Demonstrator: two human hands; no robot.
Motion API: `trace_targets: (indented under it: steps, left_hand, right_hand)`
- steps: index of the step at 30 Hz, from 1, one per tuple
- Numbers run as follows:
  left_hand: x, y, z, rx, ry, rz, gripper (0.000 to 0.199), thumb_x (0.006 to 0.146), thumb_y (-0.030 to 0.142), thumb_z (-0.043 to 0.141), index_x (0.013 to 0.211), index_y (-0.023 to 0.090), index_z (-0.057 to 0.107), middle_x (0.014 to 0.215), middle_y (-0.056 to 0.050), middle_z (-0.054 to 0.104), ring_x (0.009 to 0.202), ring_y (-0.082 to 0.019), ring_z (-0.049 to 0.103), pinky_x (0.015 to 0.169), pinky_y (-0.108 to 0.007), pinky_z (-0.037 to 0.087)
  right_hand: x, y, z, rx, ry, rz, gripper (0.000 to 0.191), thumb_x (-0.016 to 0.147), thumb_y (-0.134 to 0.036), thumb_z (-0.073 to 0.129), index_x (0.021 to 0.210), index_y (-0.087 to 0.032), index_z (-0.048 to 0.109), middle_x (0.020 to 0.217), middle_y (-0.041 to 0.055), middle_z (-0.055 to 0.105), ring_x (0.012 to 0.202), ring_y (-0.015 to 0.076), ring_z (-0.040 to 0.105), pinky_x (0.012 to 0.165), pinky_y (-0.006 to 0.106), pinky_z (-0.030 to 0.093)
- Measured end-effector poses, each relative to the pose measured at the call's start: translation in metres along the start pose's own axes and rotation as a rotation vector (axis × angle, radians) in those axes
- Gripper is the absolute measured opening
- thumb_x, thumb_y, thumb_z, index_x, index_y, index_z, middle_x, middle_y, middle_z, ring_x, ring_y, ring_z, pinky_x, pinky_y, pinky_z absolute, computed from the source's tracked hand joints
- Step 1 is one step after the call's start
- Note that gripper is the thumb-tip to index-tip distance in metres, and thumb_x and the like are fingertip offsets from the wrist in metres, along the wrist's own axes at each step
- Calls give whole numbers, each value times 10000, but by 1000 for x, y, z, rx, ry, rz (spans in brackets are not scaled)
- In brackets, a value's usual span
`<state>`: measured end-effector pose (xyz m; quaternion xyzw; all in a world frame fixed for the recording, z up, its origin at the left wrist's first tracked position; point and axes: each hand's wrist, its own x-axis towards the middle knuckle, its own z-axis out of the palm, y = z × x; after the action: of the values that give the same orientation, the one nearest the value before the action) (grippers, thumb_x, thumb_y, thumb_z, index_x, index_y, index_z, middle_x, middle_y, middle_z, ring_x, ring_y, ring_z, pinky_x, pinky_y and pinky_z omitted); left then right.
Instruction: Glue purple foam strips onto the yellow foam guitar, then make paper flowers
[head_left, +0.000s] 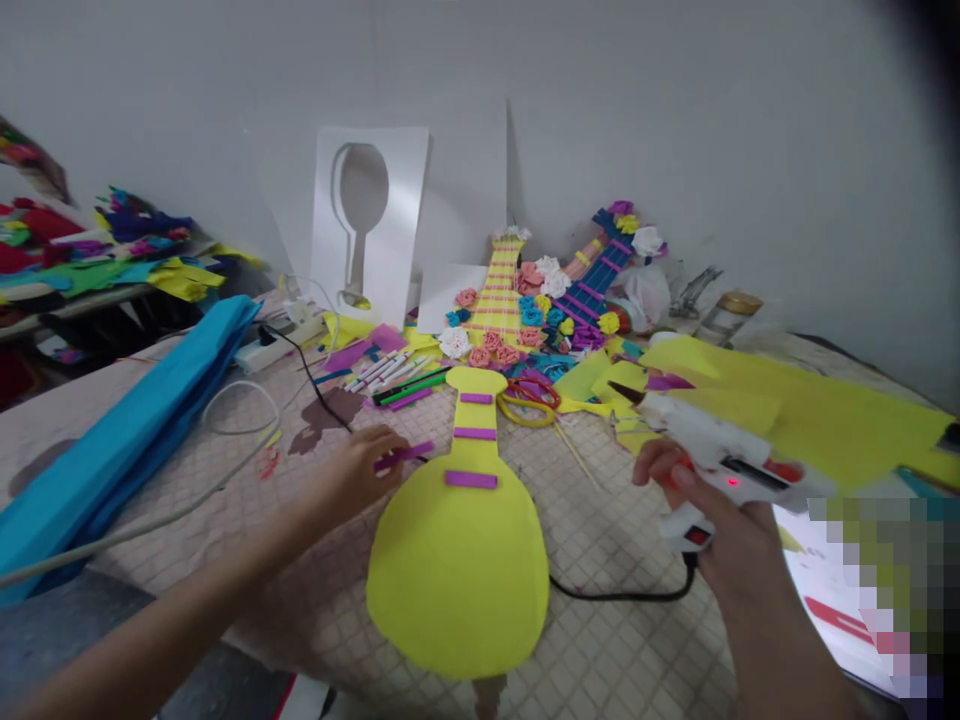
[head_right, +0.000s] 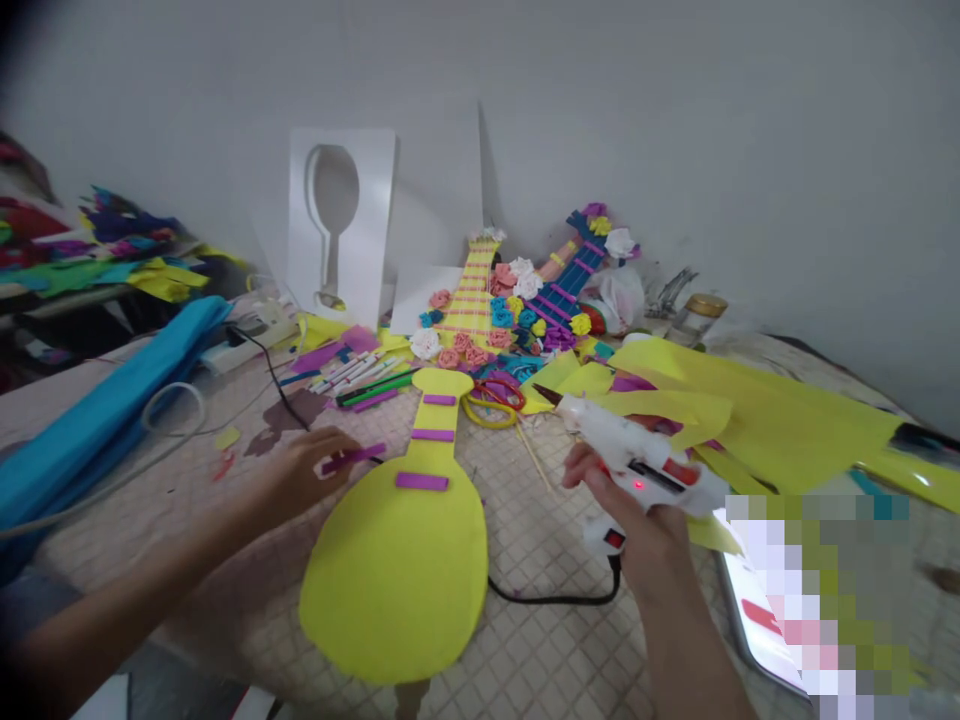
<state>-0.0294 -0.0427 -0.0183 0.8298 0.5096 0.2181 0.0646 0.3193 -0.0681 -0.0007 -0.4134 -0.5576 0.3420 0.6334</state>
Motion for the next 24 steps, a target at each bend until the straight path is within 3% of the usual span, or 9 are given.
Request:
trace_targets:
  steps: [3, 6, 11, 14, 20, 24]
  left_hand:
    - [12, -35, -5, 154, 4, -43, 233, 750, 192, 469, 891, 130, 644, 917, -115, 647, 842, -228, 588, 765, -337, 446]
    - [27, -51, -4, 197, -4, -52, 279, 751, 244, 484, 961, 153, 643, 1016, -115, 643, 957, -257, 568, 867, -380, 412]
    - [57, -53, 11, 181, -15, -39, 297, 792, 245, 431, 992, 158, 632, 1019, -96, 643, 967, -226, 566, 869, -328, 417]
    - [71, -56, 22, 215, -23, -72, 274, 765, 201, 454, 958, 139, 639, 988, -124, 632, 948, -247, 565, 848, -342, 420]
    - [81, -57, 26, 241, -41, -93, 262, 805, 189, 401, 866, 122, 647, 896, -136, 614, 886, -252, 574, 792, -341, 423]
    - [82, -57, 24, 215, -52, -87, 238, 794, 203, 421, 838, 137, 645, 867, -114, 620, 856, -232, 574, 779, -315, 416]
  right_hand:
    - [0, -1, 6, 118, 32, 61, 125, 704, -321, 630, 666, -206, 663, 649, 31, 603, 630, 199, 554, 621, 370, 434]
    - [0, -5, 12, 206, 145, 146, 75, 678, -299, 650, 696, -226, 647, 626, 22, 625, 564, 200, 560, 546, 372, 445]
    - [5, -6, 14, 440, 228, 299, 181, 593, -298, 661, 755, -225, 626, 621, 7, 635, 698, 240, 618, 644, 415, 493]
    - [9, -1, 11, 552, 243, 300, 178, 592, -242, 618, 770, -228, 617, 720, 6, 659, 742, 235, 626, 651, 411, 503]
    - [10, 3, 6, 517, 199, 395, 199, 654, -312, 607, 814, -197, 635, 691, 38, 646, 691, 228, 626, 521, 346, 490]
    - [9, 0, 8, 542, 148, 333, 174, 663, -322, 604, 799, -215, 620, 725, 32, 644, 686, 217, 619, 552, 358, 493]
